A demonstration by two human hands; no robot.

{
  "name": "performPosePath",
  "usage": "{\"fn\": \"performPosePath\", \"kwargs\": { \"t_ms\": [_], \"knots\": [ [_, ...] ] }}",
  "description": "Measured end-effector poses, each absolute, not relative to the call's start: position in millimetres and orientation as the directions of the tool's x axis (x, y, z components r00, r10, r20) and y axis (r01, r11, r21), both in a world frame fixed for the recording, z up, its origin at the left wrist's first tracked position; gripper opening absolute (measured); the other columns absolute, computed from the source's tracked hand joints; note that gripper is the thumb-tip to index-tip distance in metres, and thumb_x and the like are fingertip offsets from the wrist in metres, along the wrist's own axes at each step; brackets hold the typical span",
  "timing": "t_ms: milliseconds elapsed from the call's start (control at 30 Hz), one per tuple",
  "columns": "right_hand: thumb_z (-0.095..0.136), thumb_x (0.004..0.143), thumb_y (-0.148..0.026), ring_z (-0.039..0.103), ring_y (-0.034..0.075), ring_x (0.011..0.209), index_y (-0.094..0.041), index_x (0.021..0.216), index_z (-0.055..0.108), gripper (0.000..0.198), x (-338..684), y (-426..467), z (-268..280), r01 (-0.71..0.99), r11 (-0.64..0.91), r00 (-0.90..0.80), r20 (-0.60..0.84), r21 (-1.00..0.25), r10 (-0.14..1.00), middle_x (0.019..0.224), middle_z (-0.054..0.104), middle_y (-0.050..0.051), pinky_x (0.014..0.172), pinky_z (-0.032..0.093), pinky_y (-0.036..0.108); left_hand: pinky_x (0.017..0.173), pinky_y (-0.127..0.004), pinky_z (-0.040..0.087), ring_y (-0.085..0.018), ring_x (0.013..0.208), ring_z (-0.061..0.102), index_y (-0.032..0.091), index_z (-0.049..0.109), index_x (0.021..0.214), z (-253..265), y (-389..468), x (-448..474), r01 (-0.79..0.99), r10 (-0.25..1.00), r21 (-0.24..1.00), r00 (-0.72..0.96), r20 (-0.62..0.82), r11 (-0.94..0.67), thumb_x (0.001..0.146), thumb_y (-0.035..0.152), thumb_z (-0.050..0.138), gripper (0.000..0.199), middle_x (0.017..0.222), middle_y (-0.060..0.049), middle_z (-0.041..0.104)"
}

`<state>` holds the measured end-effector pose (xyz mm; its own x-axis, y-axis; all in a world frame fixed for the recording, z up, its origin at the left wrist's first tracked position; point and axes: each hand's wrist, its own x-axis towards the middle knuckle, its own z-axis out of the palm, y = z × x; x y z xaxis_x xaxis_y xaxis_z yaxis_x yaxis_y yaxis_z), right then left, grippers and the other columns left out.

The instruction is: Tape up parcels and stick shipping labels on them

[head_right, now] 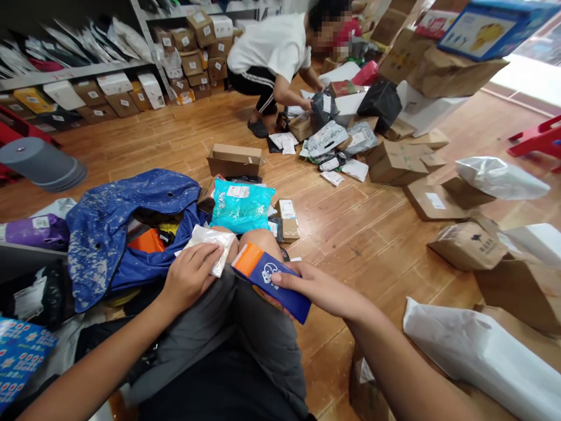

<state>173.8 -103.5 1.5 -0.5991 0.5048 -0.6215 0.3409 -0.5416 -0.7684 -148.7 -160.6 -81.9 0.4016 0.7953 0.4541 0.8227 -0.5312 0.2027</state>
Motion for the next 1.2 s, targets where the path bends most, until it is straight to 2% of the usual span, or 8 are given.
{"fn": "performPosePath", "kwargs": {
  "t_ms": [100,200,333,433,567,733,967,1200],
  "knots": [
    [0.082,0.075,-0.082,0.063,0.017,0.049,-0.019,0.089,0.07,0.065,169,-105,14,0.218,-0.61,-0.598,-0.598,-0.762,0.533,0.061,0.072,0.005,0.046,0.048,0.025,0.096,-0.043,0.058,-0.03,0.116,0.076,0.023,0.076,0.137,-58,-146,-153,0.81,0.787,0.302,0.285,0.547,-0.503,0.104,0.025,0.061,0.036,0.128,-0.011,0.081],
    [0.077,0.076,-0.084,0.06,0.019,0.047,-0.02,0.073,0.069,0.065,156,-101,34,0.125,-0.571,-0.606,-0.519,-0.811,0.603,0.055,0.068,0.006,0.045,0.046,0.027,0.096,-0.041,0.056,-0.028,0.105,0.076,0.025,0.083,0.122,-32,-139,-147,0.713,0.825,0.591,-0.032,0.565,-0.377,0.103,0.031,0.066,0.026,0.117,-0.008,0.084],
    [0.076,0.08,-0.083,0.065,0.02,0.053,-0.018,0.073,0.072,0.065,127,-91,55,0.102,-0.488,-0.649,-0.43,-0.867,0.628,0.062,0.072,0.008,0.051,0.05,0.028,0.091,-0.038,0.058,-0.029,0.099,0.077,0.02,0.086,0.107,-29,-133,-128,0.155,0.881,0.987,-0.463,0.101,-0.031,0.094,0.048,0.076,0.033,0.105,-0.008,0.085],
    [0.08,0.081,-0.078,0.069,0.019,0.059,-0.017,0.086,0.072,0.061,105,-87,51,0.125,-0.478,-0.682,-0.425,-0.87,0.595,0.07,0.076,0.006,0.057,0.055,0.028,0.079,-0.035,0.061,-0.028,0.09,0.078,0.015,0.081,0.108,-53,-133,-116,-0.125,0.866,0.988,-0.48,-0.142,0.093,0.087,0.055,0.074,0.046,0.098,-0.01,0.083],
    [0.082,0.083,-0.075,0.069,0.018,0.061,-0.017,0.096,0.072,0.061,89,-91,30,0.164,-0.527,-0.693,-0.477,-0.834,0.54,0.074,0.076,0.005,0.06,0.057,0.027,0.066,-0.033,0.063,-0.026,0.082,0.077,0.015,0.075,0.114,-80,-145,-111,-0.267,0.86,0.946,-0.422,-0.286,0.183,0.083,0.058,0.071,0.053,0.096,-0.009,0.081],
    [0.08,0.084,-0.077,0.072,0.02,0.062,-0.018,0.099,0.073,0.062,95,-95,16,0.298,-0.529,-0.673,-0.568,-0.795,0.474,0.076,0.078,0.007,0.06,0.058,0.029,0.071,-0.036,0.065,-0.026,0.083,0.076,0.014,0.078,0.109,-79,-160,-125,-0.338,0.873,0.906,-0.322,-0.366,0.255,0.077,0.054,0.075,0.051,0.094,-0.009,0.08],
    [0.077,0.087,-0.078,0.071,0.02,0.064,-0.018,0.102,0.069,0.063,106,-98,9,0.371,-0.446,-0.641,-0.573,-0.814,0.511,0.077,0.077,0.006,0.061,0.059,0.03,0.066,-0.032,0.06,-0.028,0.086,0.075,0.015,0.083,0.097,-69,-143,-156,-0.19,0.925,0.929,-0.152,-0.349,0.319,0.088,0.065,0.056,0.057,0.089,-0.01,0.08],
    [0.074,0.09,-0.079,0.07,0.018,0.069,-0.017,0.111,0.065,0.067,103,-112,-2,0.407,-0.379,-0.643,-0.555,-0.831,0.528,0.081,0.07,0.003,0.064,0.057,0.029,0.056,-0.029,0.033,-0.02,0.062,0.057,0.017,0.081,0.066,-65,-114,-167,0.133,0.951,0.941,-0.037,-0.308,0.31,0.074,0.062,0.086,0.046,0.057,-0.001,0.065]
  ]
}}
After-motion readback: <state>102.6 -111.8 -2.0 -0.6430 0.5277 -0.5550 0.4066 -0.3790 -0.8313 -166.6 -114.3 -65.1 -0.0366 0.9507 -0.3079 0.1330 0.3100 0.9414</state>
